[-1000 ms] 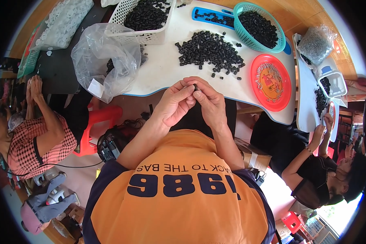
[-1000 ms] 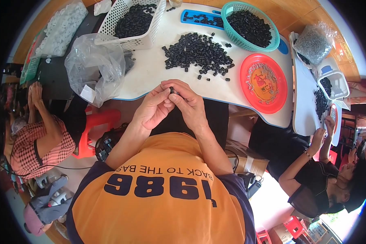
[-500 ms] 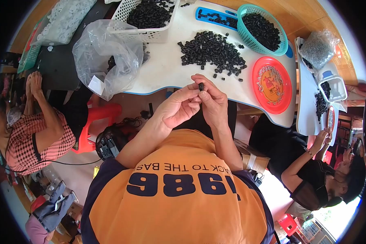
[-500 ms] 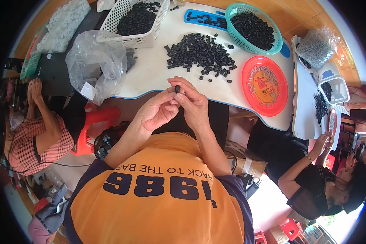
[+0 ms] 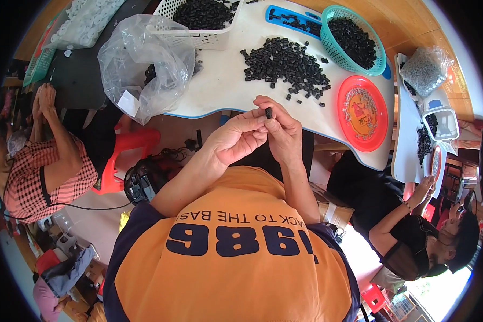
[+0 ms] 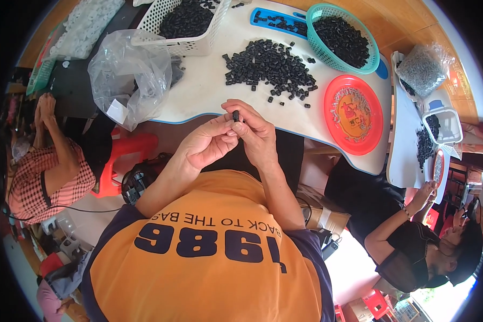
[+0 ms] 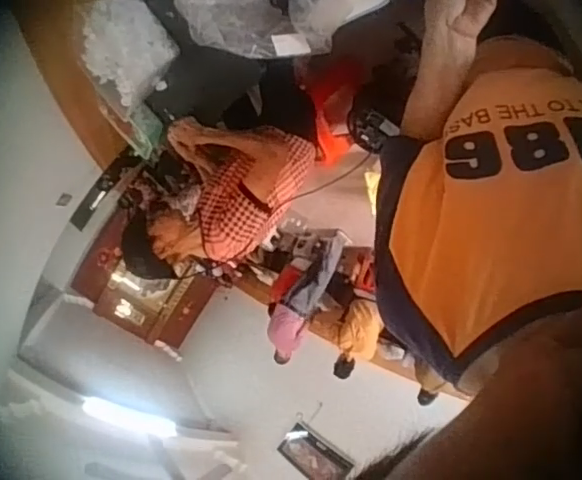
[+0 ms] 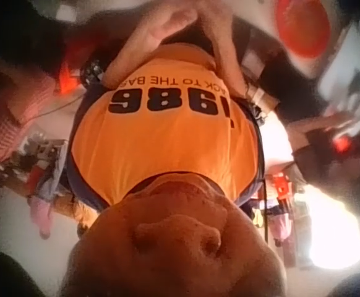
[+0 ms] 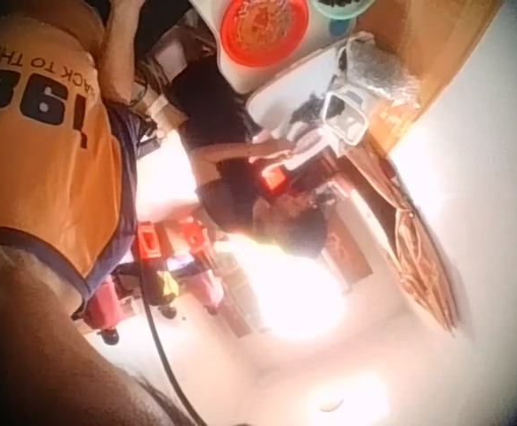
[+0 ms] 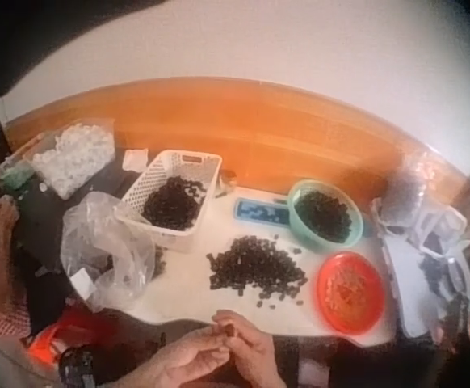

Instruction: The person assembles small parts by picking metal pins from a plate and black plastic pieces from the table, inserting the pins into the plastic pieces by hand.

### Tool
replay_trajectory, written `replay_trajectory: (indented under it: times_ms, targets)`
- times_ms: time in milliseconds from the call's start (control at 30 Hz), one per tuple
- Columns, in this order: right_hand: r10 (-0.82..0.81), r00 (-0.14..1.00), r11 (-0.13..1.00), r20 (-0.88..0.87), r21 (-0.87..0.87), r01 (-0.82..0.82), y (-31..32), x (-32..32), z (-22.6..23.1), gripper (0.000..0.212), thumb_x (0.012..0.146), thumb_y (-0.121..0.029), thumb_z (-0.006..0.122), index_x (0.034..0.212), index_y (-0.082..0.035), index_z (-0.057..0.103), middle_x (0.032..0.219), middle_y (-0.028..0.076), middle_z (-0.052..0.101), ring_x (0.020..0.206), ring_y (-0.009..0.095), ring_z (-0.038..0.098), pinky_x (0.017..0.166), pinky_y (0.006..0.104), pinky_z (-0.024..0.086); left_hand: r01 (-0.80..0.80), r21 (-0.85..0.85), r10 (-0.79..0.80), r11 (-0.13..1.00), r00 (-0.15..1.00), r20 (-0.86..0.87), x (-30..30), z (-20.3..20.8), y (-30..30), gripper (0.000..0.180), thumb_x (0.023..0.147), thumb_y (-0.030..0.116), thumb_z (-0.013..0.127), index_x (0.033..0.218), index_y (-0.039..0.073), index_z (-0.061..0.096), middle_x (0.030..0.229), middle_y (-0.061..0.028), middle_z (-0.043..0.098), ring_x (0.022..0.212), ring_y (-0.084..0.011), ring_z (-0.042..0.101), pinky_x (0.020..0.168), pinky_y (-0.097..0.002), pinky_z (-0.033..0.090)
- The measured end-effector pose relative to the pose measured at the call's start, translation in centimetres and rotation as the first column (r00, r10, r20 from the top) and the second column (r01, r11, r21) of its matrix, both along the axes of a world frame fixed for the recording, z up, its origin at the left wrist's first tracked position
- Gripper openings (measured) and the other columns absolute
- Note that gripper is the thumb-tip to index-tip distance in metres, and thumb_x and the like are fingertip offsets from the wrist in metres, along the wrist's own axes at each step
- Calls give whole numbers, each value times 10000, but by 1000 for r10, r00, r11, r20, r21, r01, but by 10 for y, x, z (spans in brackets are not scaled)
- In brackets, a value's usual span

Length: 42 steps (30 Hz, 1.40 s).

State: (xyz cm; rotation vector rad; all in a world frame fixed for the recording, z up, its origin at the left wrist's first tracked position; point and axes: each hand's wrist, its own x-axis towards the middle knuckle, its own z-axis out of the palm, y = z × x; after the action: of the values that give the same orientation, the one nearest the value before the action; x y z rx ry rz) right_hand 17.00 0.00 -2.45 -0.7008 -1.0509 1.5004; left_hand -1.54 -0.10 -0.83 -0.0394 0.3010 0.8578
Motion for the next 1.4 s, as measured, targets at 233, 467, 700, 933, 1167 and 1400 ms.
replay_trajectory:
  times_ms: [233, 467, 700, 933, 1167, 1400]
  targets:
    - [18, 1000, 1000, 12, 2, -18, -1, -2, 0, 341, 1145, -150, 809, 1462, -26, 836, 1592, 141, 747, 1438, 238, 695, 1227, 410, 577, -7, 9, 7, 1000, 1000, -18, -7, 0, 2, 222, 1174, 61, 778, 1389, 9, 780, 1185, -37, 806, 942, -85, 723, 831, -241, 622]
    - [-90, 969, 995, 232, 50, 81, -4, -2, 10, 372, 1083, -98, 875, 1446, -25, 837, 1580, 147, 758, 1434, 242, 712, 1242, 399, 556, -30, 13, 31, 999, 995, -92, -9, -10, 8, 219, 1171, 113, 805, 1373, 29, 786, 1197, -62, 821, 936, -98, 744, 800, -236, 638]
    - [-409, 658, 912, 632, 296, 283, -15, 3, 26, 336, 975, -2, 949, 1300, -50, 882, 1265, 112, 841, 1085, 223, 831, 941, 330, 669, -139, -119, 119, 983, 979, -164, 1, -11, -2, 259, 1140, 74, 839, 1389, 39, 777, 1182, -52, 801, 999, -118, 759, 852, -231, 654]
    - [-498, 651, 865, 573, 382, 326, -16, 5, 10, 245, 1021, 59, 896, 1256, 4, 858, 1127, 98, 873, 965, 159, 833, 825, 305, 672, -161, -108, 139, 981, 974, -181, 4, -15, 1, 231, 1123, 66, 858, 1341, 37, 787, 1196, -66, 819, 1020, -134, 779, 882, -255, 674]
    - [-333, 864, 937, 378, 27, 349, -13, 10, 8, 215, 1068, 62, 852, 1280, 29, 839, 1132, 89, 871, 1039, 143, 822, 928, 284, 656, -132, -227, 98, 965, 983, -157, 3, -20, 2, 189, 1087, 106, 915, 1242, 41, 828, 1121, -66, 854, 962, -141, 789, 824, -251, 683]
    - [-313, 797, 948, 517, 126, 291, -14, 16, 16, 361, 1061, 44, 865, 1414, -31, 850, 1197, 82, 893, 1049, 121, 810, 951, 295, 654, -144, -221, 91, 965, 968, -233, 2, -18, 1, 181, 1071, 122, 937, 1202, 48, 837, 1113, -63, 856, 938, -136, 786, 811, -247, 673]
